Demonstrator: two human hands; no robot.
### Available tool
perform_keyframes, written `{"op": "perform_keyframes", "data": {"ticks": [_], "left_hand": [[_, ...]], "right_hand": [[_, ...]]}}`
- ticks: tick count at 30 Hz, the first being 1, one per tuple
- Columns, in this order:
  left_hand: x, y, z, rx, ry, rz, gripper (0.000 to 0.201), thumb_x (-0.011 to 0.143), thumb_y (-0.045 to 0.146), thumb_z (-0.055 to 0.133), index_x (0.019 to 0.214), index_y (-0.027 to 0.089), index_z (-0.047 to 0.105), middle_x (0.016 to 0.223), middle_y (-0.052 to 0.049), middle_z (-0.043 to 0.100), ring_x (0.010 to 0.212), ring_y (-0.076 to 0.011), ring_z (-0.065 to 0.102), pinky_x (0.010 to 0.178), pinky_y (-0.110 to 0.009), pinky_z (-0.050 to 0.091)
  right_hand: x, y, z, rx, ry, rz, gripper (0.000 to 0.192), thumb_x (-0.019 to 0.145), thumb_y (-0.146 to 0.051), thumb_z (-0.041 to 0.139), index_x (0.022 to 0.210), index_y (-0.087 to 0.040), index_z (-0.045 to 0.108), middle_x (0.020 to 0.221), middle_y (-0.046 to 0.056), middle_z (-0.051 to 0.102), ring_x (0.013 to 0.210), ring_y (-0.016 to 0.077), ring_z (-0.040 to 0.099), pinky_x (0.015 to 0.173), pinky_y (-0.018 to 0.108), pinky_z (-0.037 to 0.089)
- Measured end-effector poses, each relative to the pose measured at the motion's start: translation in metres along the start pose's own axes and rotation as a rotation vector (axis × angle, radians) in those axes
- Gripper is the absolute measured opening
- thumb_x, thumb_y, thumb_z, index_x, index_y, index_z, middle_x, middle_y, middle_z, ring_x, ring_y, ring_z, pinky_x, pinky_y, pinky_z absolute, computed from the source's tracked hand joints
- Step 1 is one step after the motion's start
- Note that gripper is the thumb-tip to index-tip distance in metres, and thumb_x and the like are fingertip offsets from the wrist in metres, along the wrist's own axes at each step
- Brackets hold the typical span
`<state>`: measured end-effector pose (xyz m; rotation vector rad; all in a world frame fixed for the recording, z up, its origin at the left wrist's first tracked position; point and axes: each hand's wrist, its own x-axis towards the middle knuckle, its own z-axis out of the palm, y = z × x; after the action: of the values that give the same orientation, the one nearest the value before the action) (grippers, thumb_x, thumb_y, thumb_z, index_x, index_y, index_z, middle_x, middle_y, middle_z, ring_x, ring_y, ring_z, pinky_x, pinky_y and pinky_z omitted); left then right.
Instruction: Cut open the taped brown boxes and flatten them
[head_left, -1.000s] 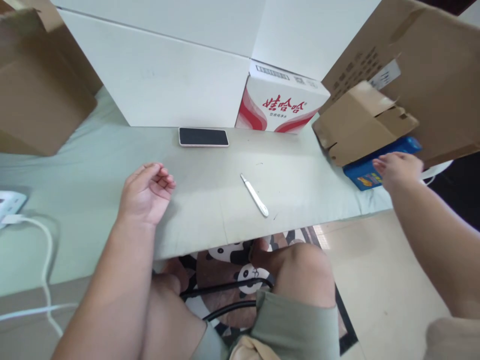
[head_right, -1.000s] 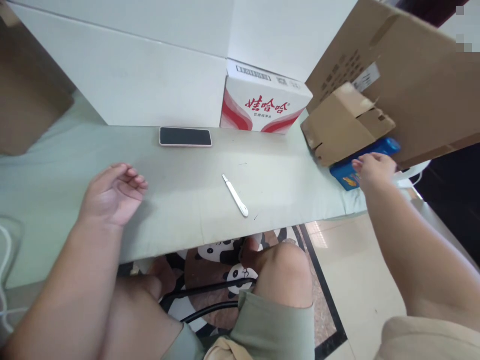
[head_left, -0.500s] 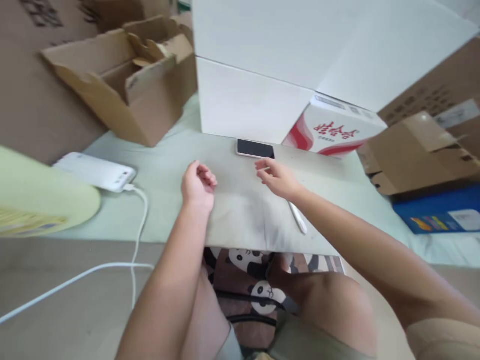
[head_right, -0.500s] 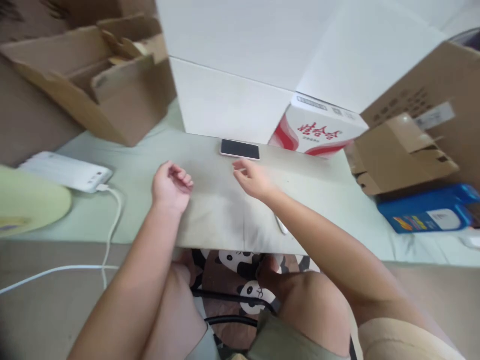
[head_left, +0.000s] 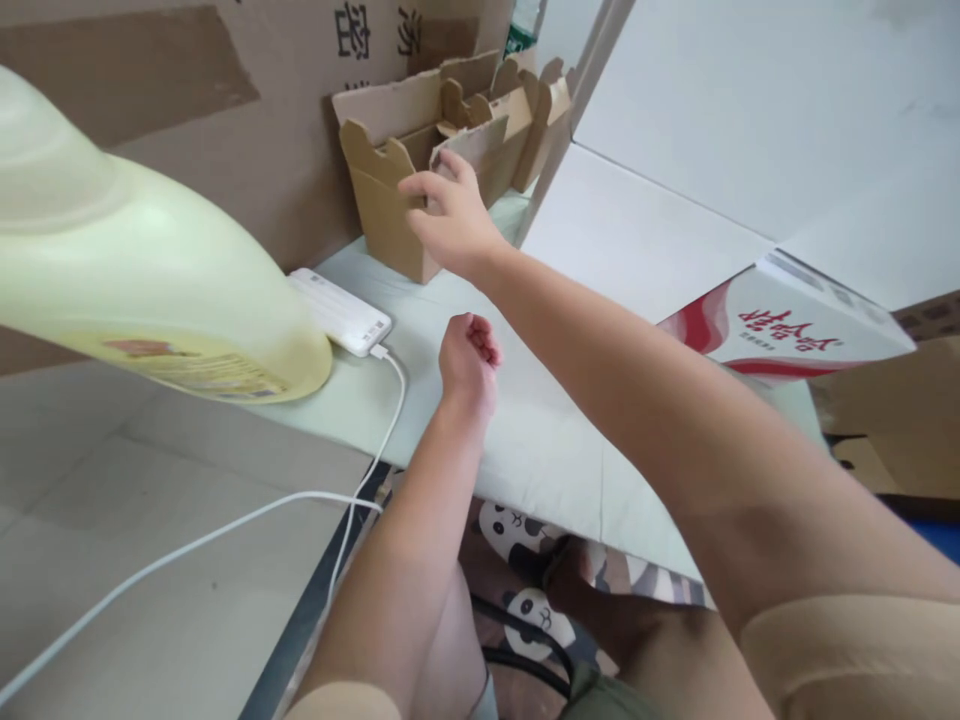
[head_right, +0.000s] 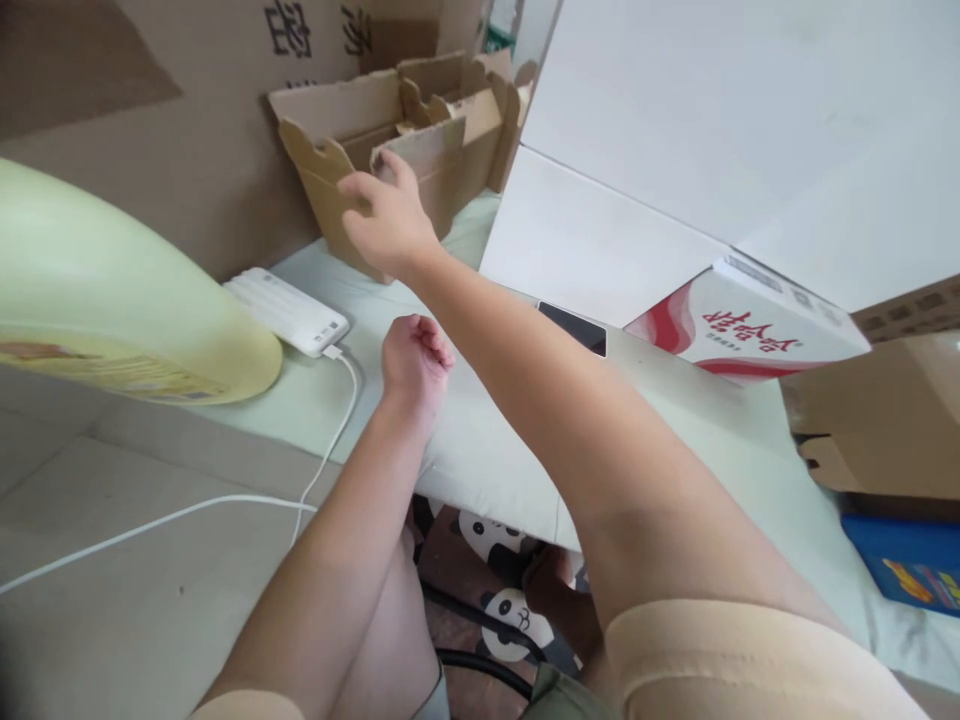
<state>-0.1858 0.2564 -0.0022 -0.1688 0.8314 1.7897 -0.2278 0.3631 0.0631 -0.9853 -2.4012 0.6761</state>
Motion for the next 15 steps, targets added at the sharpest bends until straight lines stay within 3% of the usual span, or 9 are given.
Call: {"op": "perform_keyframes", "data": {"ticks": [3, 5, 8, 10, 12, 15], "left_hand": [[-0.002, 0.003, 0.000, 0.003, 0.005, 0.019, 0.035, 0.092, 0.019, 0.043, 0.057, 0.019, 0.046, 0.046, 0.003, 0.040, 0.037, -0.0070, 0.035, 0.041, -0.020, 0.026], [-0.003, 0.003, 0.001, 0.005, 0.014, 0.035, 0.036, 0.092, 0.017, 0.044, 0.057, 0.020, 0.044, 0.047, 0.003, 0.041, 0.038, -0.0070, 0.036, 0.042, -0.020, 0.026], [-0.003, -0.004, 0.002, 0.054, 0.028, 0.072, 0.035, 0.093, 0.017, 0.046, 0.057, 0.020, 0.044, 0.049, 0.004, 0.042, 0.041, -0.0080, 0.036, 0.043, -0.021, 0.025], [-0.004, -0.010, 0.001, 0.160, 0.012, 0.145, 0.037, 0.094, 0.017, 0.045, 0.057, 0.020, 0.045, 0.051, 0.003, 0.042, 0.044, -0.0099, 0.038, 0.046, -0.024, 0.027], [-0.007, -0.012, 0.000, 0.309, 0.000, 0.336, 0.040, 0.095, 0.015, 0.043, 0.056, 0.021, 0.047, 0.053, 0.001, 0.043, 0.050, -0.0125, 0.041, 0.051, -0.026, 0.031], [-0.009, -0.004, -0.007, 0.469, 0.096, 0.833, 0.038, 0.095, 0.009, 0.040, 0.059, 0.021, 0.048, 0.062, -0.001, 0.048, 0.068, -0.0159, 0.049, 0.070, -0.030, 0.042]], "right_hand": [[0.001, -0.010, 0.000, -0.049, 0.003, -0.066, 0.036, 0.092, -0.004, 0.051, 0.125, -0.016, 0.063, 0.169, 0.000, 0.018, 0.151, 0.0219, 0.042, 0.126, 0.038, 0.036], [-0.004, -0.013, -0.003, -0.124, -0.028, -0.131, 0.033, 0.092, -0.005, 0.051, 0.120, -0.016, 0.065, 0.173, 0.001, 0.016, 0.145, 0.0224, 0.049, 0.123, 0.035, 0.042], [-0.008, -0.014, -0.006, -0.211, -0.178, -0.111, 0.025, 0.094, -0.013, 0.052, 0.114, -0.009, 0.067, 0.162, 0.014, 0.043, 0.135, 0.0273, 0.056, 0.120, 0.039, 0.044], [-0.009, -0.010, -0.008, -0.233, -0.189, -0.066, 0.030, 0.096, -0.015, 0.049, 0.118, -0.005, 0.067, 0.148, 0.017, 0.058, 0.132, 0.0290, 0.059, 0.119, 0.041, 0.043], [-0.015, -0.001, -0.012, -0.231, -0.103, -0.032, 0.033, 0.095, -0.013, 0.049, 0.122, -0.006, 0.066, 0.143, 0.015, 0.063, 0.134, 0.0284, 0.057, 0.119, 0.040, 0.041], [-0.045, 0.023, -0.028, -0.123, 0.048, -0.002, 0.029, 0.091, -0.010, 0.051, 0.115, -0.013, 0.068, 0.133, 0.011, 0.068, 0.123, 0.0232, 0.063, 0.109, 0.035, 0.047]]}}
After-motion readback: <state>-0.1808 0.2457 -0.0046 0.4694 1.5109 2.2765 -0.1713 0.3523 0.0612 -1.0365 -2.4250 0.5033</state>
